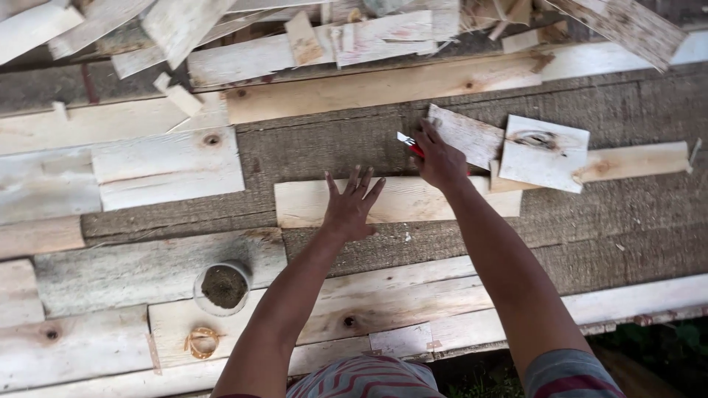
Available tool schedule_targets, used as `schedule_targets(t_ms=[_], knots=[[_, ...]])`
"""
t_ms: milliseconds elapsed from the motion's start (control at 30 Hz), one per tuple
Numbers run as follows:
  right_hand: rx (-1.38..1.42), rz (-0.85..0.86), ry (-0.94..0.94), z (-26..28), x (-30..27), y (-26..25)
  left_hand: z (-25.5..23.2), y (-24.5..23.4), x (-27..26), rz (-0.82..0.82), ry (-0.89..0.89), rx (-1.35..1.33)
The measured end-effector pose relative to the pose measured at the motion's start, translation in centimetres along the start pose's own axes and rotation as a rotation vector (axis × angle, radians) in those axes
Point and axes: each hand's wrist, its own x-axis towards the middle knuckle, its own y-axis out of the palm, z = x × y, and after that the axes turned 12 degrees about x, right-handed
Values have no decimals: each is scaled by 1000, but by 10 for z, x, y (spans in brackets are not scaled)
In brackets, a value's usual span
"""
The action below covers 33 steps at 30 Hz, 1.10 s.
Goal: Using a utility knife to score and cut thin wooden boards in a workshop environment.
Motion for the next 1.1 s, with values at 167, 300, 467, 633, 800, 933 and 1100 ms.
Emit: schedule_targets(t_ms=[167,300,467,633,800,933,1100], knots=[[10,-19,95,-23,-10,-6,-46,-3,37,13,62,52],[20,-9,193,-52,-22,-22,-54,17,54,-41,33,69],[-10,-34,434,-79,-43,-54,-49,13,44,-111,-7,83],[-102,-202,616,-146,-54,-31,-25,24,22,-162,-112,116],[177,-419,579,-140,-74,3,-7,11,-8,-209,-179,85],[345,-679,431,-135,-70,47,9,22,-16,-323,-219,41],[1364,-792,654,-73,-66,47,14,23,2,-398,-204,-35]])
